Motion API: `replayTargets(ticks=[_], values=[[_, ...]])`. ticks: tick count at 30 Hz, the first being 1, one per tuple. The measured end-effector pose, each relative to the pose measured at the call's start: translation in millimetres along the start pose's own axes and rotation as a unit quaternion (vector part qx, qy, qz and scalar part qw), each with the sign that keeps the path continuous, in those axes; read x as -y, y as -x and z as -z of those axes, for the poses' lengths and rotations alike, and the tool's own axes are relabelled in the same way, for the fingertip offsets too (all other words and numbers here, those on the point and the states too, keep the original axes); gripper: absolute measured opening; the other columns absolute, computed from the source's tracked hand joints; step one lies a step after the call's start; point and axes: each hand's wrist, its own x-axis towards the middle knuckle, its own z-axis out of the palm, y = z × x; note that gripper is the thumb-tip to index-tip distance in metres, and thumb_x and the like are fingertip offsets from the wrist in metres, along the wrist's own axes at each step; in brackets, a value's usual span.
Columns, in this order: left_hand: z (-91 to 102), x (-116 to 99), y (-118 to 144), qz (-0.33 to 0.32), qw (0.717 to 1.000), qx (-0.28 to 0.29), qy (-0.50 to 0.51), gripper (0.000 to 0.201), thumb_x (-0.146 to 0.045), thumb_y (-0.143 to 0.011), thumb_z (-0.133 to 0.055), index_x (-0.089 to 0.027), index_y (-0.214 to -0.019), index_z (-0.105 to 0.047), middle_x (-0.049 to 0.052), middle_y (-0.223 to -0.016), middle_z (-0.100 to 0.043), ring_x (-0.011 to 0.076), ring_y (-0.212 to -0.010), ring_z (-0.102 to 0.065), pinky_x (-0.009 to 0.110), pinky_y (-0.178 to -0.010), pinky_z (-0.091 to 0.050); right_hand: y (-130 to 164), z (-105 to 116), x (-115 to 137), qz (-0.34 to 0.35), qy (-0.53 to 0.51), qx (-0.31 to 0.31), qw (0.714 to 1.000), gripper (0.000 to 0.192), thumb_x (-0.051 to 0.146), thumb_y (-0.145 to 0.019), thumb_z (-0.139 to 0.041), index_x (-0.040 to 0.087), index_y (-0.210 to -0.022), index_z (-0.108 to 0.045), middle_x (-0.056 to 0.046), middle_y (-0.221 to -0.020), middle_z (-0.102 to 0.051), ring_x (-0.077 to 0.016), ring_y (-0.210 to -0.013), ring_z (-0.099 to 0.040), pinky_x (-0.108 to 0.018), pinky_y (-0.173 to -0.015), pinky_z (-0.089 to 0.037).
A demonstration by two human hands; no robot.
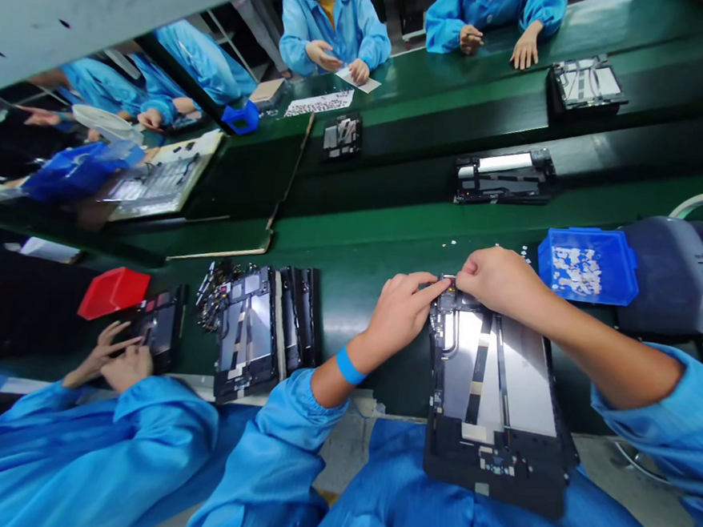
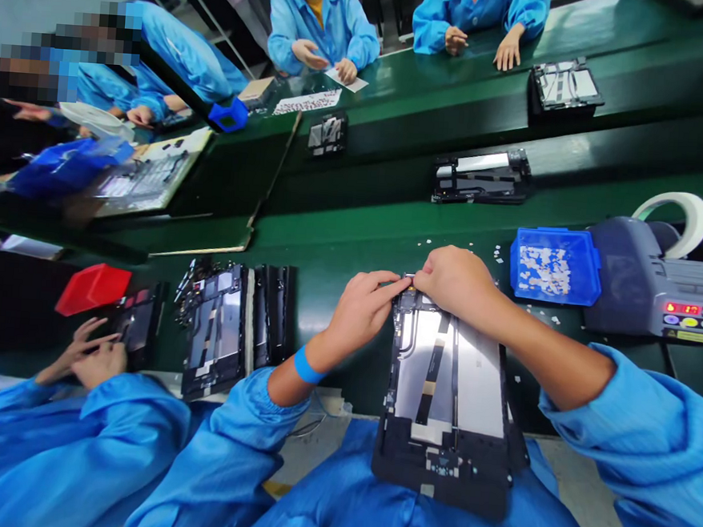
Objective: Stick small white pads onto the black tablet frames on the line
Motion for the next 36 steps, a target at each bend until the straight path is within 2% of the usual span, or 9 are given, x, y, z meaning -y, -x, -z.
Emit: replayTargets(ticks=[11,16,21,24,26,30,33,36], values=[[13.3,-2.8,-11.1,0.0,1.0,0.018,-0.021,0.045,-0.021,-0.11,-0.04,-0.03,-0.145,-0.065,0.008,-0.133,-0.07,0.023,-0.111,-0.061,0.038,-0.092,-0.045,-1.5,4.5,-2.2,0.01,-0.026,0.035,0.999,0.022,0.028,-0.084,-0.061,0.023,-0.065,-0.07,-0.002,-0.065,-0.071,-0.0165,-0.062,-0.061,-0.028,-0.056,-0.036],[13.6,-5.7,-13.4,-0.015,0.997,0.028,-0.066,0.04,-0.025,-0.11,-0.043,-0.032,-0.14,-0.069,0.007,-0.132,-0.071,0.0243,-0.106,-0.059,0.039,-0.086,-0.044,-0.6,3.1,-7.4,0.032,-0.022,0.019,0.999,0.02,0.028,-0.086,-0.062,0.023,-0.07,-0.072,-0.001,-0.068,-0.072,-0.017,-0.065,-0.063,-0.028,-0.059,-0.037],[14.8,-7.1,-11.8,-0.002,0.997,0.048,-0.055,0.042,-0.02,-0.109,-0.042,-0.03,-0.142,-0.066,0.008,-0.129,-0.07,0.024,-0.104,-0.059,0.039,-0.086,-0.045,12.6,-10.1,-24.9,0.107,-0.029,-0.064,0.992,0.019,0.027,-0.094,-0.057,0.022,-0.087,-0.075,-0.004,-0.081,-0.075,-0.0193,-0.074,-0.066,-0.029,-0.069,-0.043],[14.9,-5.0,-12.1,-0.003,0.998,0.056,-0.005,0.045,-0.015,-0.105,-0.044,-0.028,-0.143,-0.066,0.008,-0.129,-0.069,0.0239,-0.108,-0.06,0.039,-0.091,-0.047,24.3,-21.5,-36.4,0.176,-0.044,-0.128,0.975,0.025,0.025,-0.099,-0.053,0.019,-0.105,-0.076,-0.009,-0.098,-0.075,-0.0228,-0.093,-0.069,-0.032,-0.081,-0.049],[13.1,-3.5,-12.5,0.002,0.998,0.046,0.044,0.047,-0.012,-0.102,-0.045,-0.026,-0.142,-0.065,0.008,-0.13,-0.068,0.0234,-0.112,-0.06,0.039,-0.095,-0.049,30.6,-27.8,-41.2,0.228,-0.031,-0.148,0.962,0.032,0.026,-0.103,-0.048,0.019,-0.117,-0.076,-0.012,-0.107,-0.074,-0.0252,-0.102,-0.067,-0.035,-0.089,-0.051],[6.5,-3.0,-13.1,0.023,0.99,0.0,0.14,0.05,-0.006,-0.096,-0.046,-0.024,-0.139,-0.066,0.008,-0.129,-0.067,0.0219,-0.119,-0.062,0.04,-0.103,-0.051,36.1,-32.8,-44.7,0.269,0.06,-0.141,0.951,0.042,0.024,-0.107,-0.04,0.021,-0.133,-0.073,-0.014,-0.112,-0.071,-0.0273,-0.101,-0.064,-0.04,-0.092,-0.052],[3.8,-4.7,-12.4,0.033,0.987,-0.014,0.157,0.05,-0.006,-0.096,-0.046,-0.023,-0.138,-0.066,0.008,-0.128,-0.069,0.0221,-0.119,-0.063,0.041,-0.105,-0.052,36.0,-31.0,-46.1,0.289,0.136,-0.12,0.94,0.046,0.02,-0.106,-0.039,0.019,-0.143,-0.067,-0.015,-0.117,-0.07,-0.0274,-0.099,-0.063,-0.039,-0.09,-0.053],[4.1,-6.7,-12.1,0.062,0.981,-0.035,0.181,0.053,-0.008,-0.096,-0.047,-0.022,-0.146,-0.059,0.009,-0.131,-0.071,0.0232,-0.121,-0.064,0.045,-0.108,-0.053,35.2,-29.3,-48.7,0.318,0.192,-0.108,0.922,0.048,0.015,-0.104,-0.041,0.016,-0.147,-0.064,-0.017,-0.119,-0.069,-0.0275,-0.096,-0.062,-0.038,-0.086,-0.053]])
